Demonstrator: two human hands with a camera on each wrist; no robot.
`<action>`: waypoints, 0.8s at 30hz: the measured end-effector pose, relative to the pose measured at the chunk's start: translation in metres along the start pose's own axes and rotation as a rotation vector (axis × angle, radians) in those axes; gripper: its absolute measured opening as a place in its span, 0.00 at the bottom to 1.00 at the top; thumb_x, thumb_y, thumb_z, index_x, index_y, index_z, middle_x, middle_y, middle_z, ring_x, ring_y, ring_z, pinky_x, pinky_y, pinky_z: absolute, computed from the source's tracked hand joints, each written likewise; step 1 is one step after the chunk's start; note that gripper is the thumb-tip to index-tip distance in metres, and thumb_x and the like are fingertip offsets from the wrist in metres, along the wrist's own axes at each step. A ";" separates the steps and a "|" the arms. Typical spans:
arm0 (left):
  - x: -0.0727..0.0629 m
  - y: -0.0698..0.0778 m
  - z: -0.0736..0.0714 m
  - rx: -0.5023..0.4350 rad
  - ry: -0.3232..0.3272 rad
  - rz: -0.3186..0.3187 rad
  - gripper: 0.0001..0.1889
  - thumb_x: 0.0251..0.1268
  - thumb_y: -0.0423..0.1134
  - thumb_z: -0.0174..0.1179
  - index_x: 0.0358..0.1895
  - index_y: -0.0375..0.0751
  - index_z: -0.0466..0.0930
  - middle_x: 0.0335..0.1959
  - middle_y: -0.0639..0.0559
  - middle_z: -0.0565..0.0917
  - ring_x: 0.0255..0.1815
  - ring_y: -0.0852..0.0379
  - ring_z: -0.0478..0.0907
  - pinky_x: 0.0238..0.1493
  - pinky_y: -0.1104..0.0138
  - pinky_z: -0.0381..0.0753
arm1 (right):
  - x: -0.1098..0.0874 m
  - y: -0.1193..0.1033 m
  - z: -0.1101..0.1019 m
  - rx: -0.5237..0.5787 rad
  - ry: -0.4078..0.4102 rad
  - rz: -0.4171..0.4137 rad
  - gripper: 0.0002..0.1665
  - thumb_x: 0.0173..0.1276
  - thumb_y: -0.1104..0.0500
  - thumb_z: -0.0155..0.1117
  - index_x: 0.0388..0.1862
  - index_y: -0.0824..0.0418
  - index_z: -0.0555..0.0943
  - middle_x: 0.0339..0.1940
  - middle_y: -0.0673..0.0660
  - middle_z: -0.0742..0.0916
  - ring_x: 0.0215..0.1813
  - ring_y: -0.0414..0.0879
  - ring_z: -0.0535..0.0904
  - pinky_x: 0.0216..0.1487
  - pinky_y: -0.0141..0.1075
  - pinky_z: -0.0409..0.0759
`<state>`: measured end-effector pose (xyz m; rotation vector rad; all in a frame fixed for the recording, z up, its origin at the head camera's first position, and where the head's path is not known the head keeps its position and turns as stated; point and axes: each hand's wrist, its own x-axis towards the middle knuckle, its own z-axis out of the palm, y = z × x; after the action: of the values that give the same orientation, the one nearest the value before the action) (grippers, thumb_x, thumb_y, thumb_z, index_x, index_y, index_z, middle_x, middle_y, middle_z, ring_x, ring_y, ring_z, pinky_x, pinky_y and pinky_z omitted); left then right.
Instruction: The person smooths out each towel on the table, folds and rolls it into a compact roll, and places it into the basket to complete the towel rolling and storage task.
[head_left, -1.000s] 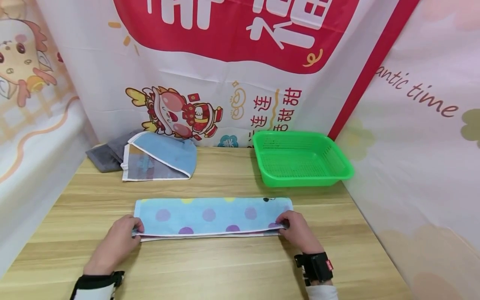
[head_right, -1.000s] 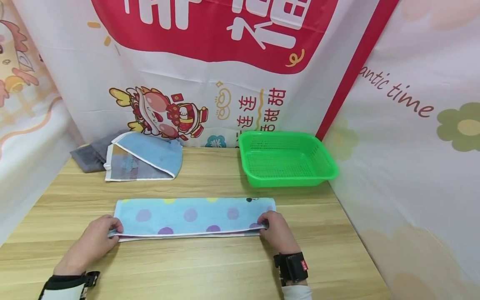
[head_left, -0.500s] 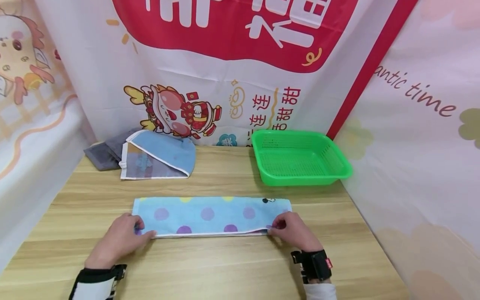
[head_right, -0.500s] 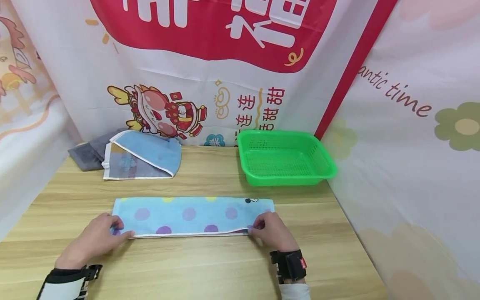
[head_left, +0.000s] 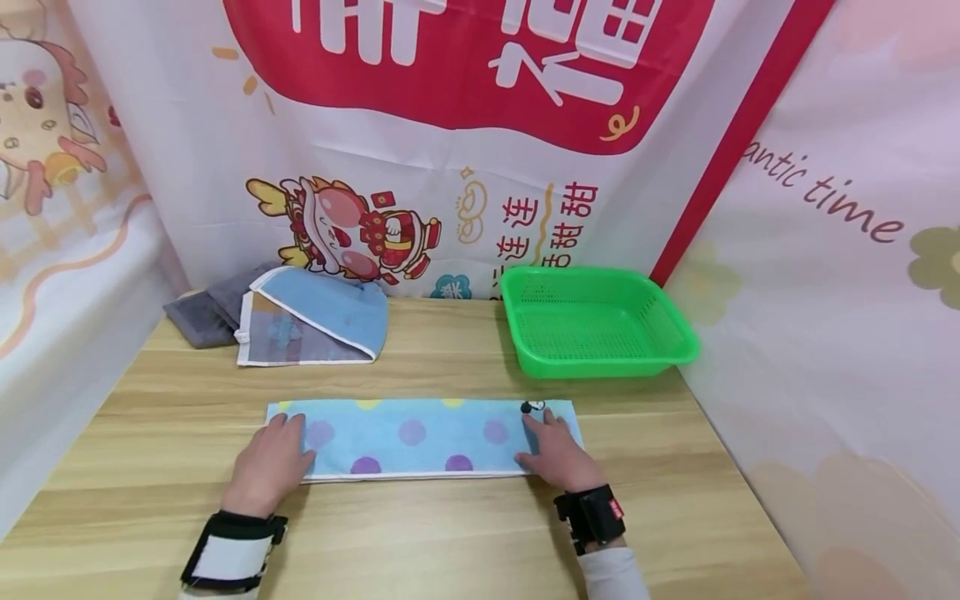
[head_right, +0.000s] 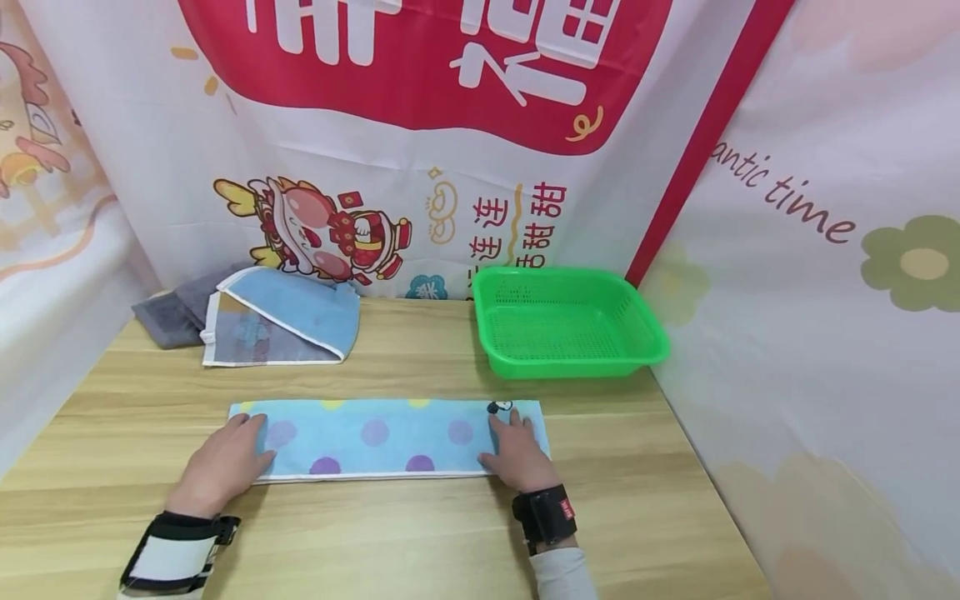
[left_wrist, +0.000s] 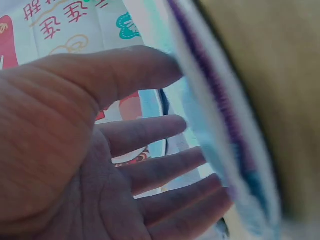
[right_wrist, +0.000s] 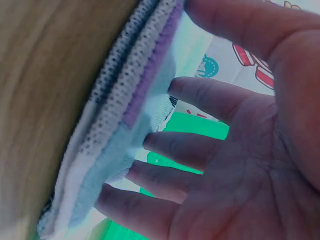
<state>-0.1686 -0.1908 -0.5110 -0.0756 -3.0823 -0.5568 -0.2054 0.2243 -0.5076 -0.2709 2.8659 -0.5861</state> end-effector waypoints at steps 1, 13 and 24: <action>0.002 0.001 -0.001 0.002 -0.007 -0.004 0.25 0.59 0.33 0.68 0.55 0.17 0.75 0.47 0.23 0.77 0.44 0.30 0.79 0.46 0.40 0.81 | 0.000 0.000 0.000 -0.005 0.000 0.003 0.42 0.68 0.49 0.71 0.76 0.61 0.69 0.77 0.78 0.62 0.76 0.77 0.56 0.69 0.67 0.66; 0.032 0.030 -0.011 0.072 -0.146 -0.074 0.10 0.64 0.26 0.58 0.46 0.24 0.81 0.39 0.29 0.82 0.36 0.37 0.82 0.33 0.44 0.83 | 0.004 0.014 -0.001 0.024 0.033 0.005 0.42 0.68 0.50 0.70 0.76 0.65 0.68 0.76 0.78 0.63 0.76 0.77 0.56 0.71 0.67 0.64; 0.030 0.041 -0.001 -0.007 -0.098 -0.099 0.18 0.62 0.27 0.59 0.54 0.20 0.75 0.48 0.21 0.75 0.47 0.24 0.76 0.41 0.38 0.81 | 0.012 0.029 -0.002 0.084 0.072 -0.023 0.40 0.69 0.55 0.71 0.74 0.69 0.68 0.75 0.80 0.63 0.76 0.77 0.56 0.73 0.63 0.62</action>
<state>-0.1969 -0.1511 -0.4953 0.0523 -3.1934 -0.5853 -0.2211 0.2491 -0.5194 -0.2758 2.9014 -0.7324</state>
